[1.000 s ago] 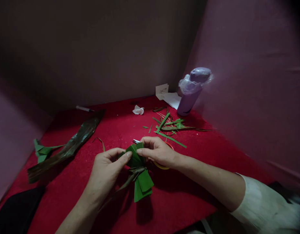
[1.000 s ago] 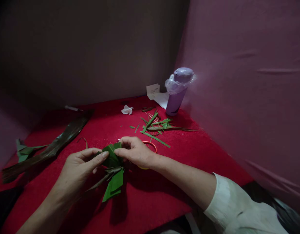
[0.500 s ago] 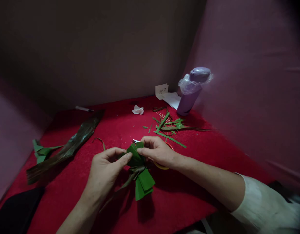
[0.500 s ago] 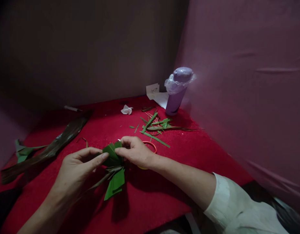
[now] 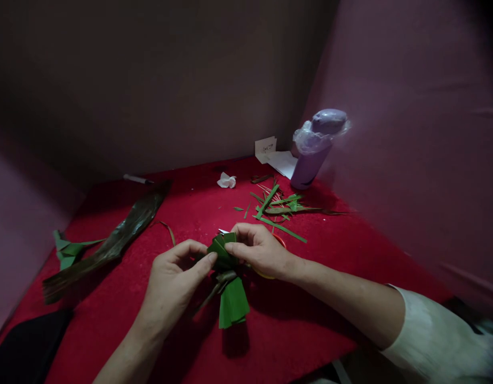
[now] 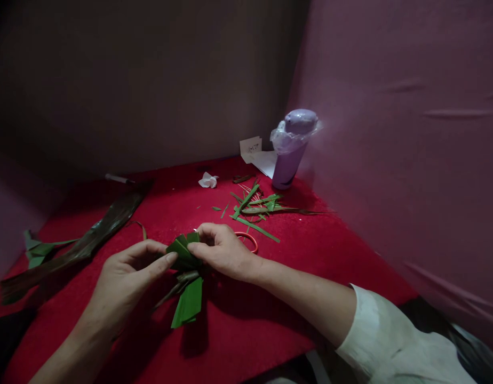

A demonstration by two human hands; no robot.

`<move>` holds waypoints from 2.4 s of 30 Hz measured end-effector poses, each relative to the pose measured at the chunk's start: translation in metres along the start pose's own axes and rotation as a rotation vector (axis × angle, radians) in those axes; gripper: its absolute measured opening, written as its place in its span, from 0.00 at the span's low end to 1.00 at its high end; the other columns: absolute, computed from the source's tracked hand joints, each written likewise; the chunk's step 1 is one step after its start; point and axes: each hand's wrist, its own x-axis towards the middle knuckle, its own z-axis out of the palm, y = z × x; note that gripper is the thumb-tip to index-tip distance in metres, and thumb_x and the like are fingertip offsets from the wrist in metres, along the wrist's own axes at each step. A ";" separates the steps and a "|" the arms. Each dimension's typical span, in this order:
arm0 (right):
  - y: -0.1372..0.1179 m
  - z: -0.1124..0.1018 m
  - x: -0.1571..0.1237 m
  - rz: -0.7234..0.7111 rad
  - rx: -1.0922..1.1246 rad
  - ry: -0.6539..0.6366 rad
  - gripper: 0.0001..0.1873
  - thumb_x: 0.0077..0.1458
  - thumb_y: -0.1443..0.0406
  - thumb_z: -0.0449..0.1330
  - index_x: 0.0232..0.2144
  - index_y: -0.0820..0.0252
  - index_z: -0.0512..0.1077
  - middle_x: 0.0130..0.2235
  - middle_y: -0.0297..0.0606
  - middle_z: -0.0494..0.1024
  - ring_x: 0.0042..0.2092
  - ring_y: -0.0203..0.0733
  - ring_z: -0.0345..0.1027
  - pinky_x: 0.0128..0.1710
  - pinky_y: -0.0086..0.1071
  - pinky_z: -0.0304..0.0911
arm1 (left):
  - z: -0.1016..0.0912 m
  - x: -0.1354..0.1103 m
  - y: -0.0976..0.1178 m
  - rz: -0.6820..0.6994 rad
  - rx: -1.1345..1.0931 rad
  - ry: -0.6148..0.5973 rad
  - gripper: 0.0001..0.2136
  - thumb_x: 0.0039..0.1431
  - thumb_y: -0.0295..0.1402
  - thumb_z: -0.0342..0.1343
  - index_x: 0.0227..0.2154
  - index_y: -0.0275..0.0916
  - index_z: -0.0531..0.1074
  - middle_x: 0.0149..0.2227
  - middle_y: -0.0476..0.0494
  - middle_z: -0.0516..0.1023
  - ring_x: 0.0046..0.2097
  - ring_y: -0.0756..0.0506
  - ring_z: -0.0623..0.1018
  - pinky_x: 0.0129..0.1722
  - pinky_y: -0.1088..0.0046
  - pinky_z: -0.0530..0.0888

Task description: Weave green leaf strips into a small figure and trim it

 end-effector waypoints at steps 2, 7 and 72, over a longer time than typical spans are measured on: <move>-0.002 0.000 -0.002 -0.021 -0.043 0.010 0.10 0.49 0.62 0.58 0.22 0.59 0.61 0.22 0.27 0.60 0.24 0.30 0.54 0.22 0.26 0.50 | 0.000 0.001 0.000 0.014 0.006 0.008 0.09 0.47 0.38 0.64 0.24 0.38 0.73 0.24 0.51 0.76 0.26 0.51 0.73 0.27 0.77 0.70; -0.003 0.001 -0.004 -0.057 -0.136 0.024 0.10 0.50 0.63 0.57 0.22 0.59 0.61 0.23 0.28 0.60 0.25 0.31 0.54 0.23 0.26 0.49 | 0.000 0.000 0.000 0.053 -0.021 -0.043 0.06 0.48 0.34 0.63 0.30 0.41 0.78 0.31 0.47 0.81 0.33 0.47 0.77 0.35 0.73 0.73; -0.002 -0.005 0.002 -0.133 -0.016 0.131 0.22 0.58 0.49 0.53 0.32 0.63 0.72 0.28 0.34 0.71 0.29 0.33 0.62 0.29 0.28 0.59 | -0.001 0.001 0.009 -0.030 -0.162 0.063 0.08 0.42 0.34 0.68 0.24 0.37 0.75 0.24 0.49 0.79 0.26 0.50 0.77 0.28 0.76 0.73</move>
